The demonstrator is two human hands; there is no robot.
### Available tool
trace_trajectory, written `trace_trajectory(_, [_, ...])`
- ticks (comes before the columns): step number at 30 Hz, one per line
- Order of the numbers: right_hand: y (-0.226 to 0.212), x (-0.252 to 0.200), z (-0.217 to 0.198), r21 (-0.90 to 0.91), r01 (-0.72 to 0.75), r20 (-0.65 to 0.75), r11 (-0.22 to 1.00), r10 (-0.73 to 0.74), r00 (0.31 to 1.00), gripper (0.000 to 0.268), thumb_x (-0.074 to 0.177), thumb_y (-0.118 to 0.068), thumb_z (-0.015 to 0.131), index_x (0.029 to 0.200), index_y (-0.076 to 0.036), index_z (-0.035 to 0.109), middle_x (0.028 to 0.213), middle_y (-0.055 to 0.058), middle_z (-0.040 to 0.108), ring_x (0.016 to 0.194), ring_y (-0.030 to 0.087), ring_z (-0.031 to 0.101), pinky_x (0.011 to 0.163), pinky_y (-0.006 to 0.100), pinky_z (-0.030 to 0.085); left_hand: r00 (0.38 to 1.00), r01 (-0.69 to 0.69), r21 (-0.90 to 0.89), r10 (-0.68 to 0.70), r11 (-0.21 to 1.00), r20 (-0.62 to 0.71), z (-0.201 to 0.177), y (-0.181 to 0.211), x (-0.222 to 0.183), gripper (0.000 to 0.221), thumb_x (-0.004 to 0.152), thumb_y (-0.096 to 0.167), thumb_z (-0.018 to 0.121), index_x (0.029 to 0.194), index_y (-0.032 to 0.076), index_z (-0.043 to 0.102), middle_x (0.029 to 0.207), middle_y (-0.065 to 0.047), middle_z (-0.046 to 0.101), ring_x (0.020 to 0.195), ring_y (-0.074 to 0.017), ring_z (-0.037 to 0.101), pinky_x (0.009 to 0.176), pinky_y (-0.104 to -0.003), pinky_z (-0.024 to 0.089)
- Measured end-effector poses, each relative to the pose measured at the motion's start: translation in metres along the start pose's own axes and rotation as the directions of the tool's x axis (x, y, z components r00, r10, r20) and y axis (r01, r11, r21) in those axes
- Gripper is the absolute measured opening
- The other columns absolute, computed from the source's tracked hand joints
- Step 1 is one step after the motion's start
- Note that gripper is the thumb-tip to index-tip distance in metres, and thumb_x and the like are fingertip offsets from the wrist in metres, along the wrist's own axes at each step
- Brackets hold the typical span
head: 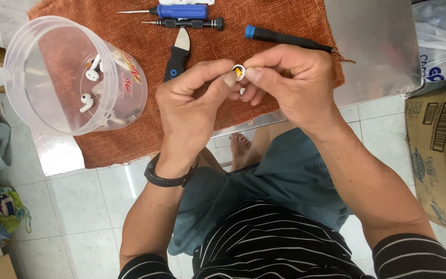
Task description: Repairing small wireless earbuds by assembling tiny internal components using hand tools
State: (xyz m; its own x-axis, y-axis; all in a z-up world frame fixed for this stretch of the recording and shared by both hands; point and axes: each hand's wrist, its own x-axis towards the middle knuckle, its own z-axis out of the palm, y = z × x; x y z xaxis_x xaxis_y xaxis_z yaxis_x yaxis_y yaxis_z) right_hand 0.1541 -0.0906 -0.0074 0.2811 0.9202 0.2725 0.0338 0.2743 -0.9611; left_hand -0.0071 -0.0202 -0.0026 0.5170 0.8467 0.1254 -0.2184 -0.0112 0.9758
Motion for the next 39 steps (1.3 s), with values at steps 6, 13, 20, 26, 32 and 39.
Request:
trace_trajectory(6, [-0.002,0.000,0.002,-0.003,-0.014,-0.004,1.000,0.014,1.000,0.011,0.105,-0.003,0.064,0.107,0.008,0.067,0.088,0.022,0.072,0.074,0.027,0.076,0.062,0.029,0.066,1.000,-0.019,0.082,0.020,0.996,-0.015,-0.001,-0.007,0.002,0.017,0.098,-0.003,0.070,0.115,-0.002,0.071,0.098,-0.017,0.075,0.083,-0.0209,0.073,0.076,-0.028,0.068])
trace_trajectory(13, [-0.003,0.000,0.012,-0.085,-0.012,-0.054,0.996,0.008,0.999,0.007,0.103,0.008,0.064,0.105,0.008,0.070,0.083,0.017,0.072,0.065,0.021,0.071,0.059,0.026,0.064,0.989,0.143,-0.028,-0.142,0.989,0.036,-0.008,0.000,0.007,0.023,0.098,0.008,0.070,0.120,0.000,0.071,0.103,-0.018,0.077,0.085,-0.0232,0.076,0.077,-0.031,0.070])
trace_trajectory(20, [0.014,-0.014,0.008,-0.272,0.113,-0.164,0.956,-0.161,0.973,0.026,0.096,0.003,0.079,0.120,0.000,0.069,0.100,0.012,0.077,0.078,0.014,0.072,0.071,0.024,0.063,0.929,0.304,-0.157,-0.329,0.940,-0.168,-0.002,-0.003,0.007,0.021,0.090,-0.002,0.072,0.110,-0.006,0.074,0.088,-0.019,0.076,0.071,-0.0261,0.075,0.069,-0.033,0.068])
trace_trajectory(26, [-0.007,-0.019,-0.056,-0.787,0.271,0.047,0.554,-0.385,0.922,0.023,0.095,0.006,0.085,0.116,0.004,0.076,0.107,0.015,0.074,0.088,0.028,0.068,0.079,0.038,0.055,0.911,0.311,-0.372,-0.385,0.874,-0.144,-0.026,0.002,0.011,0.014,0.089,-0.009,0.069,0.102,-0.006,0.075,0.101,-0.022,0.076,0.082,-0.0318,0.077,0.073,-0.037,0.069])
trace_trajectory(32, [-0.021,0.008,-0.096,-0.950,0.046,0.119,0.310,0.222,0.968,0.012,0.102,-0.022,0.080,0.105,-0.011,0.081,0.077,0.006,0.066,0.067,0.026,0.059,0.060,0.043,0.043,0.941,0.270,-0.406,-0.328,0.873,-0.081,-0.031,-0.004,0.009,0.013,0.092,-0.008,0.071,0.102,-0.001,0.075,0.107,-0.021,0.075,0.087,-0.0298,0.078,0.070,-0.034,0.069])
trace_trajectory(39, [-0.012,0.001,-0.101,-0.851,-0.019,0.062,0.525,0.135,0.989,0.005,0.099,0.000,0.078,0.103,0.001,0.077,0.081,0.002,0.067,0.077,0.005,0.055,0.073,0.021,0.045,0.912,0.272,-0.467,-0.380,0.842,-0.153,-0.024,-0.001,0.010,0.031,0.087,-0.006,0.073,0.118,-0.011,0.070,0.107,-0.028,0.074,0.100,-0.0404,0.077,0.079,-0.042,0.071])
